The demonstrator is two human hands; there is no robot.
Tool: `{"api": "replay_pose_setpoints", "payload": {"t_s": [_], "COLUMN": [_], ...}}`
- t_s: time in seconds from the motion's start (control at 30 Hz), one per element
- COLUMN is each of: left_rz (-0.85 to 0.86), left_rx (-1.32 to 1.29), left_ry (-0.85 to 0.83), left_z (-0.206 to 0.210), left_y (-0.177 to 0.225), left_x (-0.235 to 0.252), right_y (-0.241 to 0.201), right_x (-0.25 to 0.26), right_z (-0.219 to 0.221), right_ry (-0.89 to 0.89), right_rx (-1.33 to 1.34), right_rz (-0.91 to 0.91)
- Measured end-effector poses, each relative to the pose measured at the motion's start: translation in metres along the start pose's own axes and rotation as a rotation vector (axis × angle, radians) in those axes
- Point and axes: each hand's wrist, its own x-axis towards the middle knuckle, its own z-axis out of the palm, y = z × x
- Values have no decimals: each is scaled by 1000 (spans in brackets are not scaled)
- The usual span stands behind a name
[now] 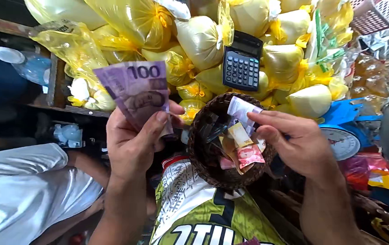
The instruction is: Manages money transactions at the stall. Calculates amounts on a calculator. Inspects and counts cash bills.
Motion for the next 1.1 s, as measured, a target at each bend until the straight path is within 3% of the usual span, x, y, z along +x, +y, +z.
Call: {"api": "replay_pose_setpoints", "payload": {"t_s": [0.13,0.27,0.37,0.57,0.73,0.8,0.93,1.0,1.1], "left_rz": [10,49,88,-113,-37,-20,-55,-73,-100], "left_rx": [83,102,-51,-61,106,152,3,-97,-191], "left_ry": [-100,-155,-117,-32,111,122,86,98,80], "left_z": [17,44,58,61,24,6,-3,7,22], "left_y": [9,20,18,13,6,7,10,11,11], "left_x": [19,31,34,12,-4,-8,-8,-5,8], "right_y": [-12,-35,-49,-54,-51,-33,7,17,16], "right_x": [10,35,54,59,-1,-26,-41,-39,-28], "right_z": [1,12,20,35,21,17,11,21,10], "right_ry": [299,425,458,398,22,-117,-270,-331,-285], "right_rx": [231,524,595,626,486,176,-478,-602,-574], "right_rz": [-183,-319,-364,-326,-224,-249,-236,-190,-225]}}
